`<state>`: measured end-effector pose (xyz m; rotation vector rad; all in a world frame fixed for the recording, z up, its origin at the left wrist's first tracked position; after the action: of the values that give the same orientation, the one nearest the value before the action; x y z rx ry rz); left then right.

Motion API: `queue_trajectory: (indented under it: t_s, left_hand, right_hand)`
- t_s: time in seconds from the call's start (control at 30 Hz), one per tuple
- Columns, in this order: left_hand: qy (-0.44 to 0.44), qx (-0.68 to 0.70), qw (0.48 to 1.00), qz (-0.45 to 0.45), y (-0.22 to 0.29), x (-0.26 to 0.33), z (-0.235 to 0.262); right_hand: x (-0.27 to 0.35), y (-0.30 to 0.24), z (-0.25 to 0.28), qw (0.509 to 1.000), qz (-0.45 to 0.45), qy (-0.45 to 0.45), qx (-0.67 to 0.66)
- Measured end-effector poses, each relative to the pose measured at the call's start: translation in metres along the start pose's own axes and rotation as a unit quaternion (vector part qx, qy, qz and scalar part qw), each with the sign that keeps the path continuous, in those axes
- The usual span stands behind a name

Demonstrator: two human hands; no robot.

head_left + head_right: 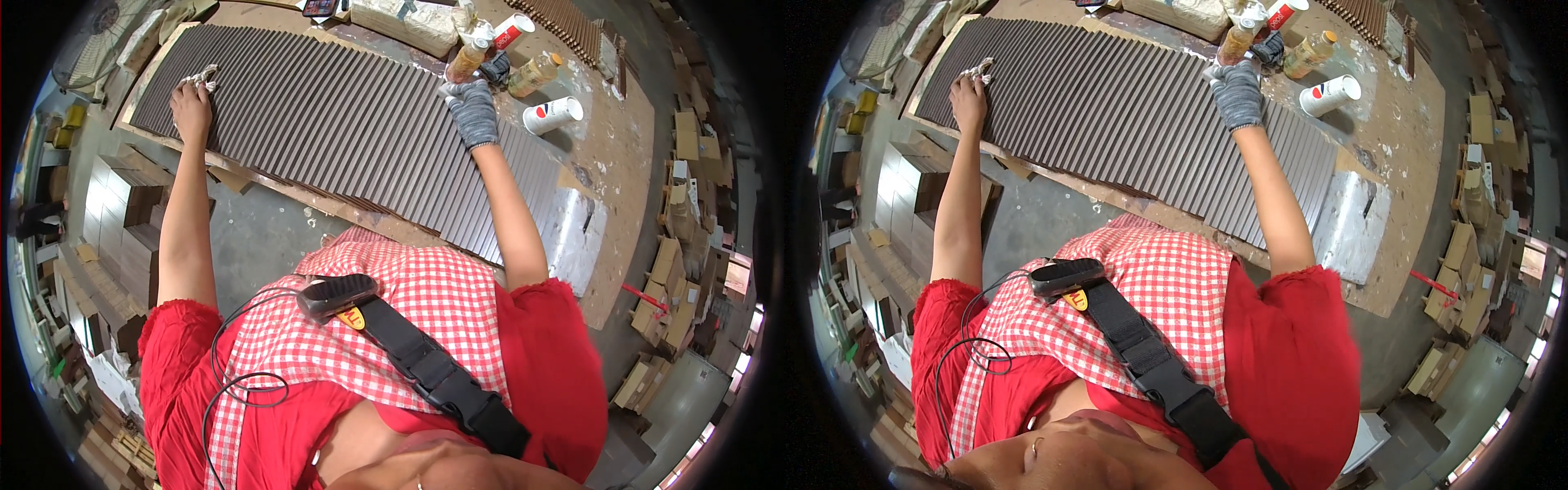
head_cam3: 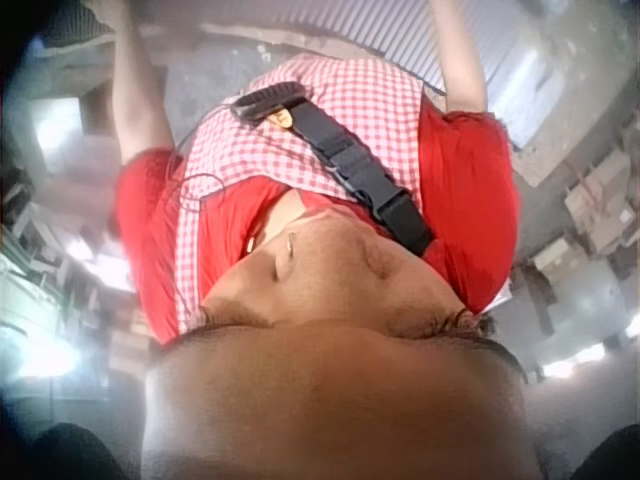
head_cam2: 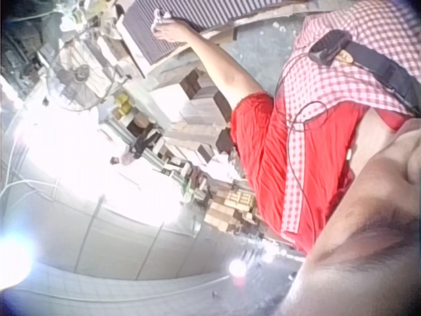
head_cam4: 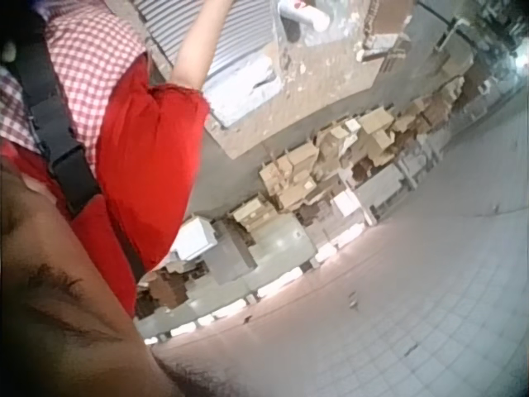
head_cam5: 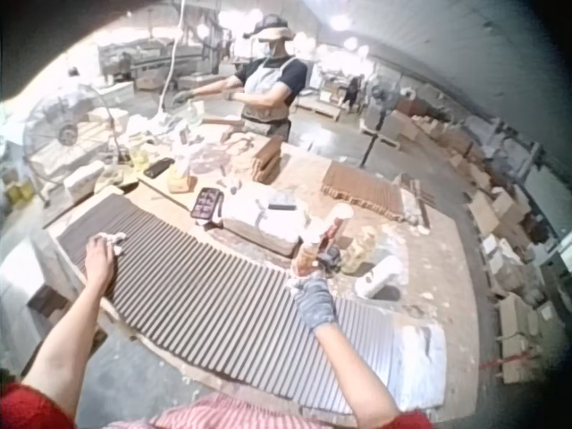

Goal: The person wipes the surface of a grooved wood panel with a cloth and then uses a small sanding block to rub the edges and surface of the panel.

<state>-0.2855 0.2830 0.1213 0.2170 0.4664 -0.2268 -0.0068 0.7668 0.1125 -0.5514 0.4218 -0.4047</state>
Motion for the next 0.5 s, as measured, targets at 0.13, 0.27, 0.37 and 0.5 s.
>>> queue_trajectory:
  t_s: [0.13, 0.27, 0.37, 0.5]
  left_hand:
    - [0.004, 0.023, 1.000, -0.006, 0.001, -0.003, 0.006]
    - [0.003, 0.022, 1.000, 0.006, -0.025, 0.003, 0.017]
    - [-0.002, 0.035, 0.999, 0.003, -0.026, -0.001, 0.020]
    - [-0.013, 0.027, 1.000, 0.009, -0.051, 0.001, 0.022]
  right_hand:
    - [-0.032, 0.024, -0.011, 0.998, 0.021, -0.028, 0.047]
    - [-0.029, -0.020, 0.013, 0.999, 0.039, 0.022, -0.015]
    - [-0.025, 0.013, 0.007, 0.983, -0.030, -0.041, -0.176]
    - [0.011, -0.043, 0.014, 0.996, 0.005, -0.071, -0.052]
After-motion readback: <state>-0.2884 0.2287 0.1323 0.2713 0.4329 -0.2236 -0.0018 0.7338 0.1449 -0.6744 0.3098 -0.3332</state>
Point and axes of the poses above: each hand's wrist, its own x-axis away from the middle knuckle, its own z-axis out of the back of the hand, y = z × x, the point moved 9 cm from there along -x, towards the middle knuckle, and after that the axes turned 2 degrees about x, right-handed, at the moved point
